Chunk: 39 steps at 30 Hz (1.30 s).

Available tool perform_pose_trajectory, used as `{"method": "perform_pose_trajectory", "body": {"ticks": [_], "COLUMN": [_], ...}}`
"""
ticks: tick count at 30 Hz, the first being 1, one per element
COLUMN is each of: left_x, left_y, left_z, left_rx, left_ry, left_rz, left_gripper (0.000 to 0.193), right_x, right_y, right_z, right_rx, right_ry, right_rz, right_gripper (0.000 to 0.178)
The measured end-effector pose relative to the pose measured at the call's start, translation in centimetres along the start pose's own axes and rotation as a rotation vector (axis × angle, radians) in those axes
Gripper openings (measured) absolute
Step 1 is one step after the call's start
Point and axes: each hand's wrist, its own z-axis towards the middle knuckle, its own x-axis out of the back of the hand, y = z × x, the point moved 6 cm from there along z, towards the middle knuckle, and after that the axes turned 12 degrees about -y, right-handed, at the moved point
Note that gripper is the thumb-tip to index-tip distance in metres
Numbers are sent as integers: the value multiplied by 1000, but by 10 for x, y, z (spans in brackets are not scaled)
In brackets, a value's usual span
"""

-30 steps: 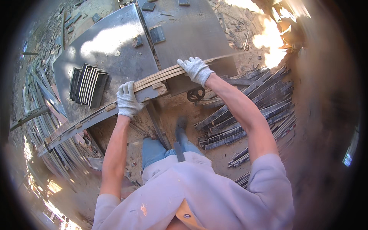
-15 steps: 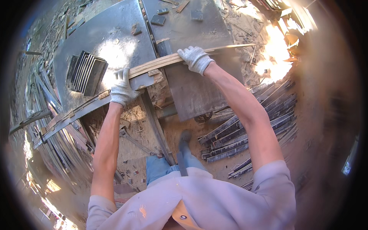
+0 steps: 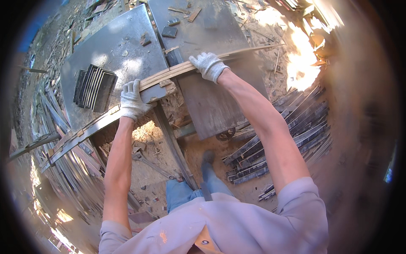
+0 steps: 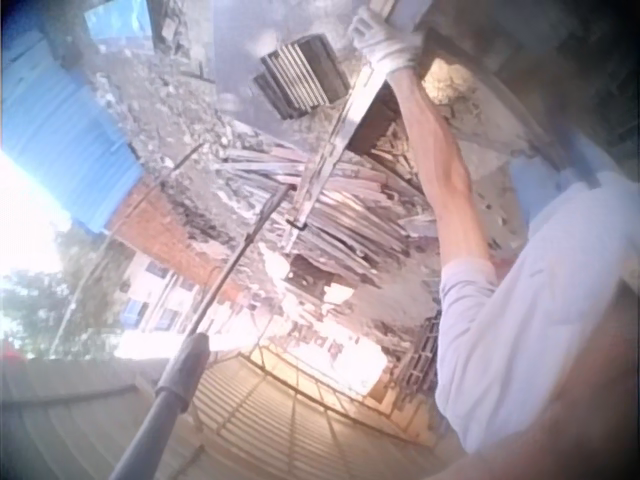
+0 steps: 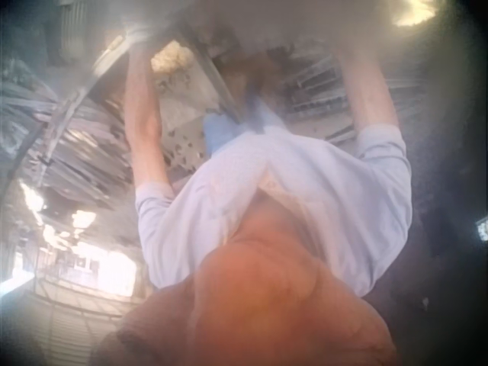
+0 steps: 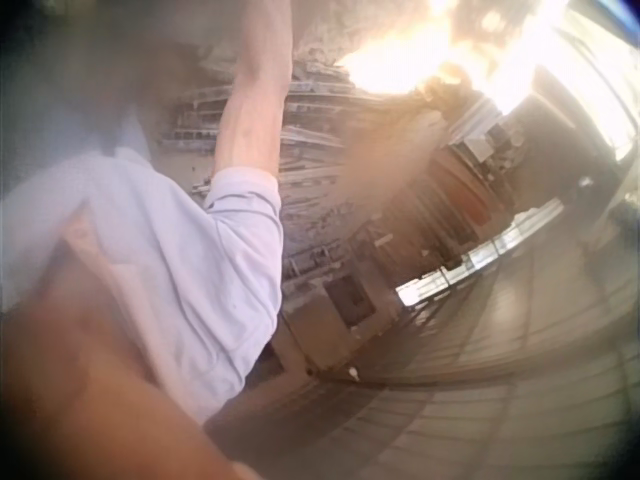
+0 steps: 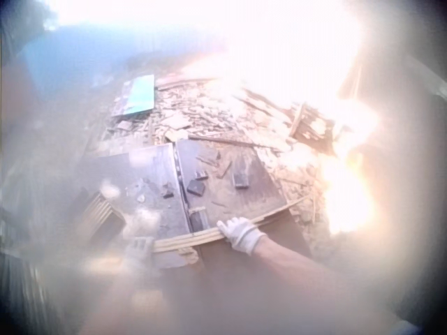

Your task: The person selects long wooden strips from a pile, places them on a metal cutting table, and uses a guillotine-style blade to cut them into shorter pieces. The cut pieces are stacked and then moved to a nearby workbench.

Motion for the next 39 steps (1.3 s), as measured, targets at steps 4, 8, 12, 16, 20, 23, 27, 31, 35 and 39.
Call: {"method": "perform_pose_trajectory", "body": {"ticks": [4, 8, 12, 16, 20, 23, 27, 31, 35, 39], "left_x": [1, 6, 1, -1, 1, -1, -2, 12, 48, 74], "left_y": [7, 6, 2, 2, -6, -31, -43, -72, -149, -179], "left_z": [-1, 2, 0, 4, 0, 7, 18, 9, -21, -50], "left_rx": [36, 20, 94, 62, 92, 122, 71, 17, 301, 500], "left_ry": [-40, 8, -14, -27, -22, -96, -132, 26, 149, 172], "left_rz": [11, 17, 13, 14, -146, -327, -371, -152, -15, 205], "left_gripper": [101, 99, 111, 114, 94, 79, 57, 46, 51, 73], "right_x": [-5, -1, -7, -31, -27, -12, 10, 28, 23, 22], "right_y": [1, 7, 37, 84, 92, 82, 71, 58, 43, 16], "right_z": [-4, 0, -44, -84, -125, -145, -142, -100, -45, 17], "right_rx": [-12, -73, -268, -372, -418, -428, -395, -292, -154, -20], "right_ry": [46, -41, 111, -72, -124, -233, -316, -263, -208, -195], "right_rz": [-63, 84, 34, -47, 128, 324, 472, 460, 439, 392], "right_gripper": [56, 69, 80, 52, 39, 42, 42, 43, 48, 56]}}
